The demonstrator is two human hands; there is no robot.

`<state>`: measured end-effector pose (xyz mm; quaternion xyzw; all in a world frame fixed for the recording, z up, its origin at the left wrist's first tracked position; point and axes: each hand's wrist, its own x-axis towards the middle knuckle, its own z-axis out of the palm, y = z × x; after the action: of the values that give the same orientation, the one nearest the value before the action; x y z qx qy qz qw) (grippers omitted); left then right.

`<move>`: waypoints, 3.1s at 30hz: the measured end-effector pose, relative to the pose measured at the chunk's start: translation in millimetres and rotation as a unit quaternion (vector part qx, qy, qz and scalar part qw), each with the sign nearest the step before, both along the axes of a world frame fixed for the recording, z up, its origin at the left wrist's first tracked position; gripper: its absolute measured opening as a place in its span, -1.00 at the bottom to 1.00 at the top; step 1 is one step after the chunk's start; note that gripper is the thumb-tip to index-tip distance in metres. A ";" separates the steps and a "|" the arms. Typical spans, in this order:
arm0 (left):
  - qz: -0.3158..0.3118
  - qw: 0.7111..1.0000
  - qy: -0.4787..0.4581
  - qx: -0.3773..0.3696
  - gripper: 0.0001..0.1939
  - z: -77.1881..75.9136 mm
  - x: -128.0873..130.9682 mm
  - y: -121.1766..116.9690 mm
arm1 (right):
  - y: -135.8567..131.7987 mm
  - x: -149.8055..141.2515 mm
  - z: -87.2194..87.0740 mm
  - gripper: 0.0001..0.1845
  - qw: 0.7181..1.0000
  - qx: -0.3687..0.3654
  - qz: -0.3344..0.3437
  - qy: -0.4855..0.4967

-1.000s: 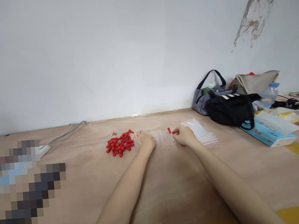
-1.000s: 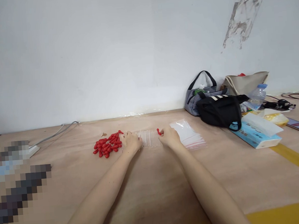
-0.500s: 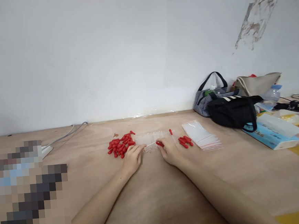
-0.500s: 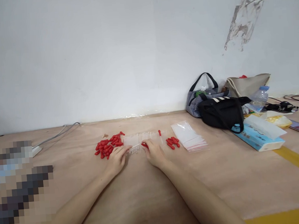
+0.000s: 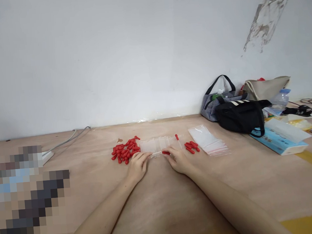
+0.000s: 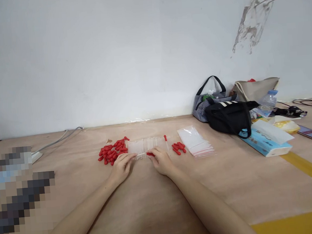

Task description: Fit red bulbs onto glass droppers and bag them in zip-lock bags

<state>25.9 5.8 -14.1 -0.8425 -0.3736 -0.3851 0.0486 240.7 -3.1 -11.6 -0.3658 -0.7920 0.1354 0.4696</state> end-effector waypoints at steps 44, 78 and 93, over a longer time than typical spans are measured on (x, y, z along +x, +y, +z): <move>-0.048 0.995 0.089 0.013 -0.61 -2.6 12.7 -9.0 | -2.5 8.9 -0.8 -0.86 0.991 -0.026 0.042 -0.121; -0.032 0.996 0.034 -0.071 -0.78 2.4 13.2 -10.9 | -0.9 17.3 6.2 -0.86 0.989 -0.144 0.034 0.001; -0.055 0.997 0.026 -0.041 -0.81 2.7 15.2 -14.9 | 0.3 12.3 -3.8 -0.79 0.971 -0.204 0.121 0.031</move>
<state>41.1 -9.2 -11.4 -0.8727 -0.3407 -0.3498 0.0026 253.0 -2.8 -15.5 -0.3514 -0.7711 0.3612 0.3892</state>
